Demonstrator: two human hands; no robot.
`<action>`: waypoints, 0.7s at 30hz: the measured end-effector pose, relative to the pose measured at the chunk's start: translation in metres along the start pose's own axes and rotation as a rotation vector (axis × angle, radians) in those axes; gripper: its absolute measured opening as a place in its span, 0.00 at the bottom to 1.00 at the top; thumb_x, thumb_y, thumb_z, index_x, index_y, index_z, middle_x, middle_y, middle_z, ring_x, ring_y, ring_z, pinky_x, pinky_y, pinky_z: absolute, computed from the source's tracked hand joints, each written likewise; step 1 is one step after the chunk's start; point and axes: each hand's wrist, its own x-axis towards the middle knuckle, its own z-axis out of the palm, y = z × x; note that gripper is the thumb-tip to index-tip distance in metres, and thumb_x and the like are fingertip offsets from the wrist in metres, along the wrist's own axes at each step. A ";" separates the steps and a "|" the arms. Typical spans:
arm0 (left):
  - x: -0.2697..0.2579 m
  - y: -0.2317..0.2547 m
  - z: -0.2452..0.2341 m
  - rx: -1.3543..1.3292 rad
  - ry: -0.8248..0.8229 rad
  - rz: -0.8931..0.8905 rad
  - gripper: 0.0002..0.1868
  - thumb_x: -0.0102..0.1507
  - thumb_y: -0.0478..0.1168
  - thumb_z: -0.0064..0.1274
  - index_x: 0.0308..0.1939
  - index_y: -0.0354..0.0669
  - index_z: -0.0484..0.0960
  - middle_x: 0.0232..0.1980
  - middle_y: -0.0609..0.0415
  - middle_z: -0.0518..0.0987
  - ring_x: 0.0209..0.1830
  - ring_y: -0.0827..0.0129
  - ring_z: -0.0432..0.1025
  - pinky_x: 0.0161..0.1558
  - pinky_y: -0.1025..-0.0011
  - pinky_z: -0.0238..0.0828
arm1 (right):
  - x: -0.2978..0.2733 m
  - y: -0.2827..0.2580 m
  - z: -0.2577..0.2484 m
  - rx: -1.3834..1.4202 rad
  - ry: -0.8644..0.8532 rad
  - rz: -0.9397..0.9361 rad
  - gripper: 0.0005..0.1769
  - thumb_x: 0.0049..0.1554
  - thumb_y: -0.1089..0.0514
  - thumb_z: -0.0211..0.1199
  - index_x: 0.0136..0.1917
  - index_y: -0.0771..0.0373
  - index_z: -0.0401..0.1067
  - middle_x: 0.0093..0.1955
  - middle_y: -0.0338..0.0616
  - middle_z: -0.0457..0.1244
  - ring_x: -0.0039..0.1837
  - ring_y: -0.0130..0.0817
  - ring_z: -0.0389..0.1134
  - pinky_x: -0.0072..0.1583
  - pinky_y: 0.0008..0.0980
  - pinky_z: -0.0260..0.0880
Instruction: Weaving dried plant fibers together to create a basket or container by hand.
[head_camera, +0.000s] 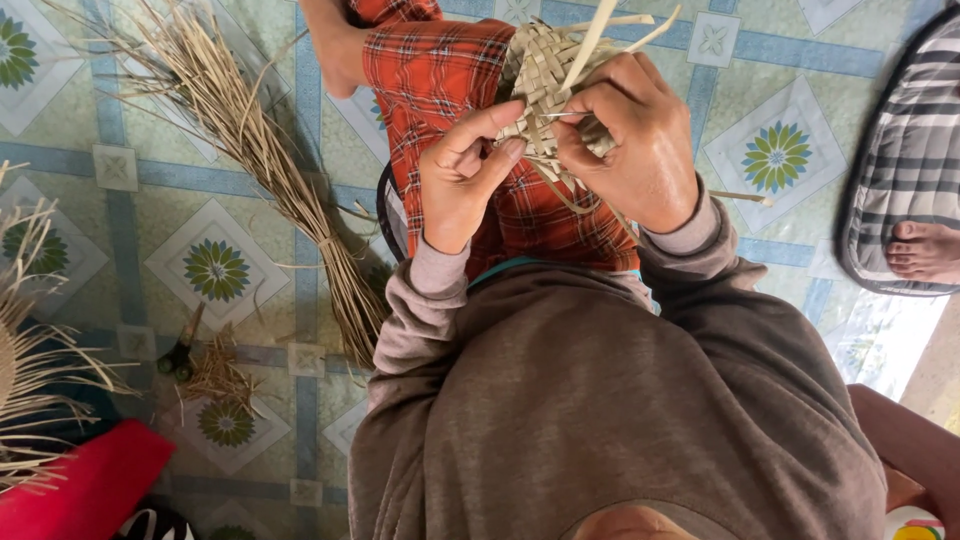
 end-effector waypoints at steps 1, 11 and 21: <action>0.000 -0.001 0.002 0.001 0.000 -0.001 0.21 0.67 0.20 0.56 0.63 0.36 0.78 0.62 0.53 0.80 0.54 0.76 0.73 0.58 0.80 0.72 | 0.000 0.001 0.001 0.001 0.000 0.001 0.12 0.49 0.76 0.75 0.44 0.73 0.74 0.46 0.47 0.61 0.46 0.40 0.61 0.46 0.34 0.65; -0.003 0.003 0.013 0.005 0.139 -0.036 0.14 0.70 0.27 0.50 0.59 0.37 0.79 0.47 0.57 0.77 0.40 0.78 0.67 0.46 0.80 0.64 | -0.002 0.004 -0.002 0.012 -0.014 0.027 0.12 0.48 0.75 0.74 0.43 0.72 0.73 0.46 0.48 0.62 0.45 0.41 0.61 0.47 0.36 0.64; -0.002 0.011 0.016 0.031 0.055 -0.025 0.13 0.71 0.27 0.51 0.59 0.37 0.77 0.45 0.58 0.76 0.40 0.78 0.66 0.45 0.80 0.65 | -0.002 0.005 -0.002 0.046 -0.018 0.023 0.12 0.50 0.76 0.76 0.43 0.73 0.74 0.47 0.47 0.60 0.46 0.41 0.59 0.47 0.35 0.64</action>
